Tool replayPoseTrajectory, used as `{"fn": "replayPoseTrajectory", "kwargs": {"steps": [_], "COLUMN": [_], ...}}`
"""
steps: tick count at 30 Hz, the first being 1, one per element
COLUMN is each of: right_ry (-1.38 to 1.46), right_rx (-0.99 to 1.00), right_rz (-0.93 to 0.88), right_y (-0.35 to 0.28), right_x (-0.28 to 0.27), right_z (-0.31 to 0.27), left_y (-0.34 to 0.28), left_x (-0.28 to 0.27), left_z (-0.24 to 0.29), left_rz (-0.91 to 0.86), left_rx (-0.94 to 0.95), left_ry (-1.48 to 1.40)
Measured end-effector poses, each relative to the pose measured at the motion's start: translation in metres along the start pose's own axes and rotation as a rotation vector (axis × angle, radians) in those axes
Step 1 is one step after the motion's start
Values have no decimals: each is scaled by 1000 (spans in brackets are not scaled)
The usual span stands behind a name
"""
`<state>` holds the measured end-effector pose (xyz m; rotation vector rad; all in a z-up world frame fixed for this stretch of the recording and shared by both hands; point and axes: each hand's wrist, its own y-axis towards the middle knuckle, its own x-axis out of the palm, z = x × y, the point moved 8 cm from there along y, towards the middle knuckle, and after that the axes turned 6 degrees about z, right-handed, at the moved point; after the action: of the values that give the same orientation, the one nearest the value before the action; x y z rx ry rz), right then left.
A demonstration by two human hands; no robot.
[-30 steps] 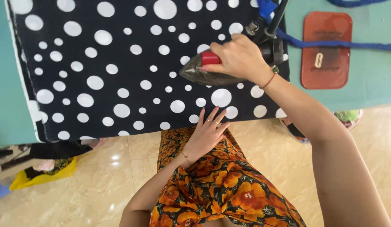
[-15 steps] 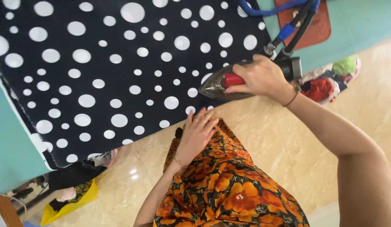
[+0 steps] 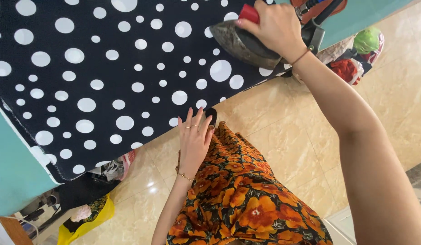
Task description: The recorder is ironing a piece of black fabric with white polka dots on a work table in a bridal atelier.
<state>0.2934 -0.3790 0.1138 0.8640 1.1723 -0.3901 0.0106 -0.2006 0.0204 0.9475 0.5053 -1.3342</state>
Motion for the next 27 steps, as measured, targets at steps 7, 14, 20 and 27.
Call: {"fn": "replayPoseTrajectory", "kwargs": {"steps": [7, 14, 20, 27], "right_ry": [213, 529, 403, 383], "right_rx": [188, 352, 382, 353], "right_rz": [43, -106, -119, -28], "right_y": [30, 87, 128, 193], "right_x": [25, 38, 102, 146], "right_z": [24, 25, 49, 76], "left_y": [1, 36, 88, 140], "left_x": [-1, 5, 19, 29], "left_z": [-6, -11, -15, -24], "left_rz": [62, 96, 91, 115], "left_rx": [-45, -64, -80, -124], "left_ry": [11, -3, -26, 35]}}
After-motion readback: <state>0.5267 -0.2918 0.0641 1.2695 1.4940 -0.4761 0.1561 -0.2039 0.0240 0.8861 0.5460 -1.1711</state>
